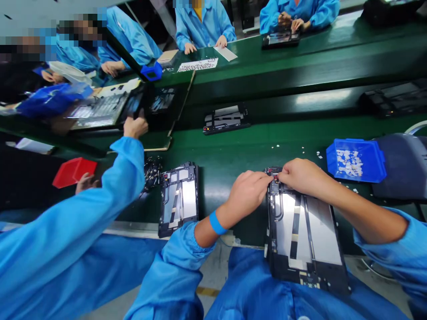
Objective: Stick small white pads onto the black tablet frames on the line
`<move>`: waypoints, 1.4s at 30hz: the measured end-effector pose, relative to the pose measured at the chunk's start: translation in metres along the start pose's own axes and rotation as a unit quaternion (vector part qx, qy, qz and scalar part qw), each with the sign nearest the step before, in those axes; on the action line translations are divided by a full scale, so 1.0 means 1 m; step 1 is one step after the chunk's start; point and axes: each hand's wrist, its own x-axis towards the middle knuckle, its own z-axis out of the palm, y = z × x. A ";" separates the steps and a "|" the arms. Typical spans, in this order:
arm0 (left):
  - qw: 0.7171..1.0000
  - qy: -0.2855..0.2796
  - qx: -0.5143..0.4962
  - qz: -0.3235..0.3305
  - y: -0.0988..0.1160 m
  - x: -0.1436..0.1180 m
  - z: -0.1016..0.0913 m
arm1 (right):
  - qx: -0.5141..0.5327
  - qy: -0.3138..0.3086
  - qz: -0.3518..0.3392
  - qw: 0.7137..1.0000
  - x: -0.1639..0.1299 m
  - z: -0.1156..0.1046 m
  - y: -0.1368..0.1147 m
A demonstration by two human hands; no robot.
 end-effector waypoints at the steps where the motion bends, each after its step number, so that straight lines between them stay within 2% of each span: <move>1: 1.000 -0.004 0.004 0.000 0.000 0.001 -0.001 | -0.005 -0.002 0.000 1.000 0.001 0.000 0.000; 8: 0.997 -0.054 0.042 0.019 -0.002 0.011 -0.005 | -0.007 -0.058 0.004 0.998 0.010 -0.011 -0.003; 12: 0.990 -0.077 0.116 0.037 -0.001 0.012 -0.008 | 0.004 -0.065 -0.010 0.998 0.012 -0.011 0.002; 16: 0.969 -0.092 0.209 0.092 0.009 0.012 -0.017 | -0.005 0.006 -0.077 0.997 0.002 0.002 0.014; 20: 0.956 -0.120 0.234 0.130 0.014 0.016 -0.025 | -0.017 0.152 -0.166 0.974 -0.017 0.023 0.033; 22: 0.960 -0.141 0.208 0.126 0.009 0.018 -0.027 | -0.046 0.203 -0.254 0.944 -0.025 0.033 0.043; 24: 0.970 -0.159 0.157 0.101 0.000 0.020 -0.026 | -0.085 0.219 -0.332 0.914 -0.031 0.039 0.051; 27: 0.980 -0.176 0.075 0.056 -0.014 0.020 -0.023 | -0.143 0.219 -0.378 0.888 -0.036 0.041 0.055; 31: 0.987 -0.154 0.034 0.029 -0.019 0.019 -0.022 | -0.215 0.208 -0.378 0.876 -0.038 0.037 0.047; 34: 0.991 -0.128 0.039 0.017 -0.015 0.018 -0.028 | -0.220 0.187 -0.370 0.883 -0.033 0.033 0.041; 36: 0.992 -0.117 0.048 0.014 -0.012 0.017 -0.034 | -0.159 0.169 -0.372 0.899 -0.031 0.031 0.044; 38: 0.993 -0.107 0.051 0.010 -0.009 0.015 -0.037 | -0.056 0.178 -0.354 0.916 -0.036 0.028 0.054; 40: 0.994 -0.102 0.049 0.009 -0.007 0.013 -0.037 | 0.049 0.232 -0.285 0.929 -0.055 0.027 0.074; 42: 0.992 -0.111 0.053 0.014 -0.005 0.012 -0.032 | 0.129 0.297 -0.175 0.930 -0.085 0.030 0.101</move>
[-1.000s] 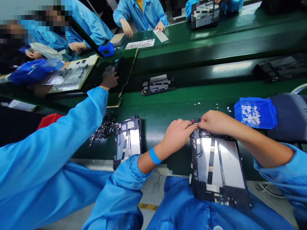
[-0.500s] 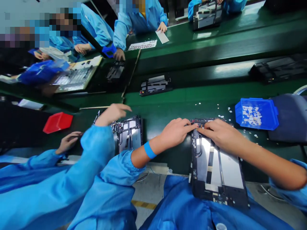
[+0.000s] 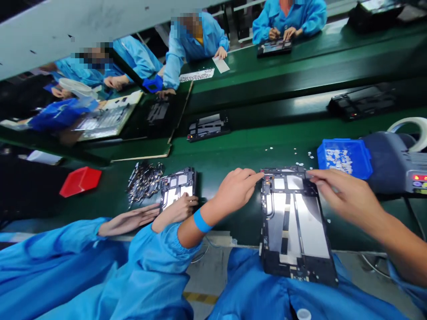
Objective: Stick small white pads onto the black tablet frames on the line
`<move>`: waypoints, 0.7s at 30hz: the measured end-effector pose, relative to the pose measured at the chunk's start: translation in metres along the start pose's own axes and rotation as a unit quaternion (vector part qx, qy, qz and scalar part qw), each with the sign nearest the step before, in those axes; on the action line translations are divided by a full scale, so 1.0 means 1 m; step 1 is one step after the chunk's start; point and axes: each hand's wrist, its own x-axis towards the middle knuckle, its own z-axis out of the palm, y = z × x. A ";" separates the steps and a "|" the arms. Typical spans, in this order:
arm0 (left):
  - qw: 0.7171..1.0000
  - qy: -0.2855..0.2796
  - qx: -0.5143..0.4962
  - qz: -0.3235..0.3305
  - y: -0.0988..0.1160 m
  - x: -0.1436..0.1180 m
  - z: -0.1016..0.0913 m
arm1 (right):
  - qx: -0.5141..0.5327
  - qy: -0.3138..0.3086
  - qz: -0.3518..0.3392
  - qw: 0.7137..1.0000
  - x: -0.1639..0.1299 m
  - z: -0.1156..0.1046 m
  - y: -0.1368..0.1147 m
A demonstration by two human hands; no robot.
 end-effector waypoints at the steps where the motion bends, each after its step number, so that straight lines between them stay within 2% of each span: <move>1: 1.000 -0.010 0.008 0.003 0.002 0.001 0.003 | 0.006 0.033 0.059 0.998 -0.020 -0.012 0.007; 4: 0.998 -0.043 0.050 0.013 0.007 0.004 0.009 | 0.006 0.092 0.209 0.974 -0.082 -0.042 0.030; 7: 0.995 -0.056 0.080 0.015 0.005 0.007 0.010 | 0.035 0.163 0.332 0.929 -0.126 -0.061 0.053; 10: 0.999 -0.033 0.019 0.034 -0.009 0.014 0.008 | 0.177 0.276 0.427 0.843 -0.140 -0.069 0.079; 12: 0.999 0.012 -0.035 0.016 -0.016 0.020 0.005 | 0.257 0.325 0.453 0.789 -0.137 -0.071 0.098; 13: 0.998 0.032 -0.057 -0.004 -0.017 0.022 0.002 | 0.276 0.338 0.458 0.774 -0.134 -0.071 0.107; 17: 0.991 0.051 -0.110 -0.063 -0.007 0.022 -0.012 | 0.281 0.357 0.454 0.767 -0.124 -0.067 0.131; 21: 0.987 0.046 -0.128 -0.082 0.002 0.013 -0.020 | 0.219 0.376 0.443 0.784 -0.129 -0.063 0.128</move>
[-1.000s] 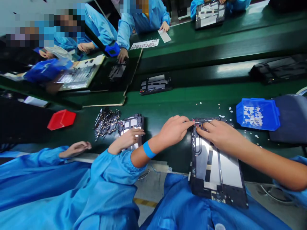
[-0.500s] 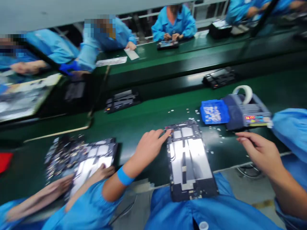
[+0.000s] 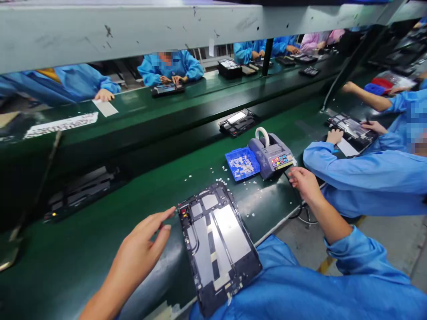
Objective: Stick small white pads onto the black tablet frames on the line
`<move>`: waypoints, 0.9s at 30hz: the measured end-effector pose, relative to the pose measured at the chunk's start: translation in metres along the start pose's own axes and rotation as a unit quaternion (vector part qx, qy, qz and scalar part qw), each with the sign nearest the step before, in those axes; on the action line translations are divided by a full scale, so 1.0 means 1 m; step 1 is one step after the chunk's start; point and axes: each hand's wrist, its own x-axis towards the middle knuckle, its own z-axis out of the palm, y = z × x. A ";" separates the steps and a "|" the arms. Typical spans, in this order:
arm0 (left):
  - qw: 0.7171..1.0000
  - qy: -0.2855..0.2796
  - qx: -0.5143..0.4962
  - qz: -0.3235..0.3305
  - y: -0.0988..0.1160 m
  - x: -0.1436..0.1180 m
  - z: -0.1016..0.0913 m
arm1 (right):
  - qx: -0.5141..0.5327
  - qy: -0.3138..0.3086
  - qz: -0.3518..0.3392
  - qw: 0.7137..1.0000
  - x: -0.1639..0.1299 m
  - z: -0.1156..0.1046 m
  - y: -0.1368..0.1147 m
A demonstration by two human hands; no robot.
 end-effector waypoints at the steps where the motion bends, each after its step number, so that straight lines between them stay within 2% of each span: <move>1: 1.000 0.001 -0.003 -0.006 0.001 -0.002 -0.001 | -0.019 0.011 -0.025 0.999 -0.003 -0.002 -0.001; 3: 1.000 0.005 -0.010 -0.017 0.000 -0.005 -0.002 | -0.112 0.028 -0.121 0.986 -0.007 -0.008 -0.007; 4: 1.000 0.008 -0.013 -0.021 0.000 -0.006 -0.002 | -0.186 0.034 -0.182 0.965 -0.007 -0.010 -0.011; 6: 0.999 0.012 -0.017 -0.028 -0.001 -0.005 -0.003 | -0.355 0.033 -0.286 0.889 -0.002 -0.014 -0.020; 7: 0.999 0.013 -0.017 -0.029 -0.001 -0.005 -0.003 | -0.425 0.027 -0.313 0.849 0.002 -0.015 -0.024; 8: 0.999 0.015 -0.018 -0.027 0.000 -0.004 -0.003 | -0.469 0.021 -0.321 0.822 0.005 -0.017 -0.028; 10: 0.999 0.019 -0.018 -0.020 0.000 -0.002 -0.002 | -0.504 -0.003 -0.321 0.802 0.010 -0.019 -0.033; 11: 0.999 0.019 -0.018 -0.018 0.001 -0.001 -0.002 | -0.495 -0.015 -0.318 0.809 0.011 -0.021 -0.035; 12: 1.000 0.018 -0.018 -0.017 0.001 0.000 -0.001 | -0.466 -0.027 -0.308 0.829 0.011 -0.023 -0.035; 15: 0.999 0.014 -0.016 -0.027 0.000 -0.001 -0.001 | -0.252 -0.034 -0.196 0.947 0.004 -0.023 -0.028; 16: 0.999 0.016 -0.016 -0.031 0.000 -0.001 -0.001 | -0.177 -0.034 -0.142 0.973 0.001 -0.020 -0.024; 17: 0.999 0.017 -0.016 -0.034 -0.001 -0.002 -0.001 | -0.118 -0.038 -0.090 0.988 -0.003 -0.015 -0.018; 19: 0.999 0.017 -0.020 -0.035 -0.003 -0.003 -0.002 | -0.053 -0.059 -0.013 0.997 -0.008 -0.002 -0.007; 21: 0.999 0.013 -0.024 -0.033 -0.003 -0.004 -0.002 | -0.006 -0.078 0.035 0.996 -0.010 0.013 0.002; 24: 0.999 0.012 -0.030 -0.024 -0.001 -0.005 -0.003 | 0.079 -0.071 0.088 0.990 -0.008 0.029 0.005; 27: 0.999 0.010 -0.035 -0.023 0.001 -0.006 -0.003 | 0.143 -0.066 0.126 0.979 -0.004 0.036 0.001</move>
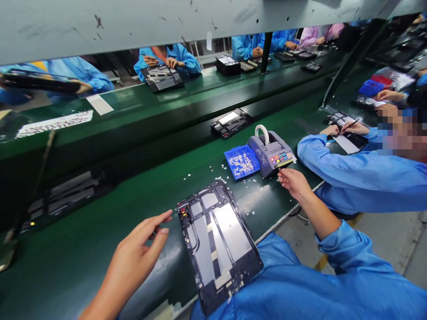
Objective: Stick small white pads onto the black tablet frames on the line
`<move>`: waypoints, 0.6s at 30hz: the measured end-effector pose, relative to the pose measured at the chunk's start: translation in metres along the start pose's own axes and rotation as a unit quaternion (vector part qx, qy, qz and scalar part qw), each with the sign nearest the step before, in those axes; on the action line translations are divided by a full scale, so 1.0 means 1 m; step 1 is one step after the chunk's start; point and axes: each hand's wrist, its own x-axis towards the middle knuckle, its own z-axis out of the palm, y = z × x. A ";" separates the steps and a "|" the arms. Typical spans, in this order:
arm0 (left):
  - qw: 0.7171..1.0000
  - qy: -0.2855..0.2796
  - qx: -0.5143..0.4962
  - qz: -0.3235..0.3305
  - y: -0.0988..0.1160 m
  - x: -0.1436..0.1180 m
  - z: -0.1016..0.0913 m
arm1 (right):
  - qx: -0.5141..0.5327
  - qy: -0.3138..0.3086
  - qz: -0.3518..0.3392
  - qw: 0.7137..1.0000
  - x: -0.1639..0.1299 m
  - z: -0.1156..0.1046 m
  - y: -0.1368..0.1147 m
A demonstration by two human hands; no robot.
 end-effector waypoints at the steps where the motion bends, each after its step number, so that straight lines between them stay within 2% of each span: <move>1: 1.000 -0.002 -0.001 -0.003 0.000 -0.001 0.000 | 0.018 0.001 0.011 1.000 0.001 0.001 -0.001; 9: 0.999 -0.017 -0.005 -0.027 -0.001 -0.001 0.003 | 0.101 0.022 0.064 0.993 0.002 0.012 -0.005; 14: 1.000 -0.007 0.000 -0.027 -0.001 -0.002 0.001 | 0.104 0.045 0.048 0.992 0.004 0.023 -0.003; 18: 1.000 0.001 0.007 -0.024 -0.010 -0.007 -0.001 | 0.076 0.038 0.016 0.996 -0.005 0.021 0.004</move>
